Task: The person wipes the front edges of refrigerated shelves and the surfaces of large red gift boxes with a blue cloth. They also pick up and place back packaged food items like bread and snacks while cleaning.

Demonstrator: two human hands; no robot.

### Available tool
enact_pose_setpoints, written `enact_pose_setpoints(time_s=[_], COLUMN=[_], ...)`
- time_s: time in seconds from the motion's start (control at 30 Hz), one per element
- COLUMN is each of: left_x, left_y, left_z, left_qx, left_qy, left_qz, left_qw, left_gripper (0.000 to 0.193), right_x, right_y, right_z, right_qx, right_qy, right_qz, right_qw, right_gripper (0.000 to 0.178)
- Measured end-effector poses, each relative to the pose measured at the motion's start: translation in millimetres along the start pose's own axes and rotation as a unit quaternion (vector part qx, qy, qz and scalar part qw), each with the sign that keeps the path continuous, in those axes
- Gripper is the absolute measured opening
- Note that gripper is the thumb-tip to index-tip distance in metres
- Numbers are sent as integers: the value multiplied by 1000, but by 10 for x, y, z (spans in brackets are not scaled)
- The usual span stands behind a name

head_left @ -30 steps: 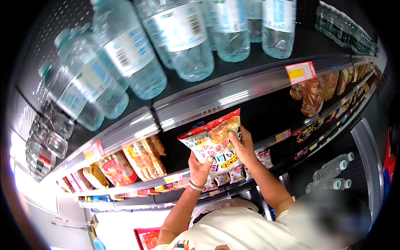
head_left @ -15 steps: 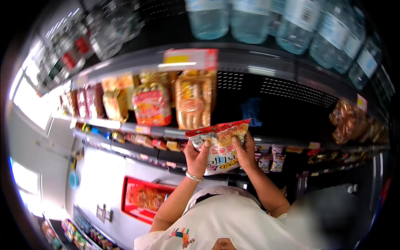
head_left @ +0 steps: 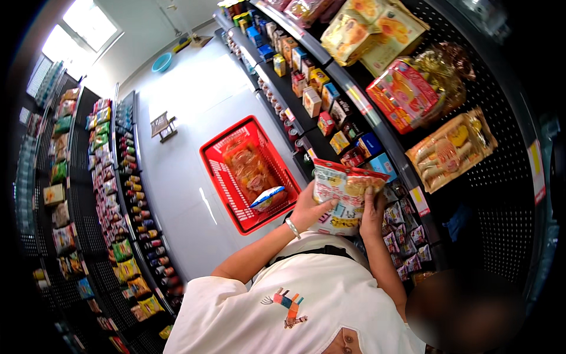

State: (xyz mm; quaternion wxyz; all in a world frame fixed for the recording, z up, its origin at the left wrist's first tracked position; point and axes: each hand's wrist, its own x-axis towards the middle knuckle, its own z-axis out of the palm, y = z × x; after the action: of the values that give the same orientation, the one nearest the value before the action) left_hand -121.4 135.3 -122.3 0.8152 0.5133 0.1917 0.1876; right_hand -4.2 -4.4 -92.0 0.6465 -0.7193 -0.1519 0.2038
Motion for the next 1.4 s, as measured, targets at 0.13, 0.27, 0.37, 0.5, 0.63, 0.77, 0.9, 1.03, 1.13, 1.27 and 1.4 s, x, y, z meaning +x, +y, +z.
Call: enact_pose_setpoints(time_s=[0.13,0.27,0.37,0.5,0.63,0.77,0.9,1.03,1.13,1.27,1.4], left_x=[-105,-167,-203,-219,-118,-7,-32,-151,-260,-389,-441], left_y=[-112,-298,-403,-601,-620,-609,-694,-1070,-1395,-1616,-1692], left_z=[-496,-1158,-1594,-2039,-2266,-2373,-2361,-2383,-2471,-2586,-2664], left_qx=[20,-2,29,-52,-79,-108,-84,-12,51,101,146], left_qy=[158,305,381,425,445,435,406,371,351,369,355], left_qz=[20,47,67,66,84,57,13,1,-33,-109,-87], left_qw=[987,951,922,901,888,892,910,928,934,917,919], left_gripper=[42,30,34,37,37,41,45,41,44,54,57], right_x=[130,75,-85,-181,-188,-227,-255,-276,-285,-302,-308], right_y=[104,355,520,418,445,426,342,433,401,524,589], right_z=[367,521,588,640,600,586,582,536,548,557,535], right_qx=[19,37,27,-35,-51,-72,-78,-69,-71,-66,-58], right_qy=[-125,-191,-227,-264,-269,-282,-276,-267,-263,-254,-247], right_qz=[-52,15,56,75,79,96,110,110,119,93,80], right_qw=[991,981,972,961,959,952,951,955,955,960,964], right_gripper=[51,47,45,42,41,41,40,40,40,40,38])
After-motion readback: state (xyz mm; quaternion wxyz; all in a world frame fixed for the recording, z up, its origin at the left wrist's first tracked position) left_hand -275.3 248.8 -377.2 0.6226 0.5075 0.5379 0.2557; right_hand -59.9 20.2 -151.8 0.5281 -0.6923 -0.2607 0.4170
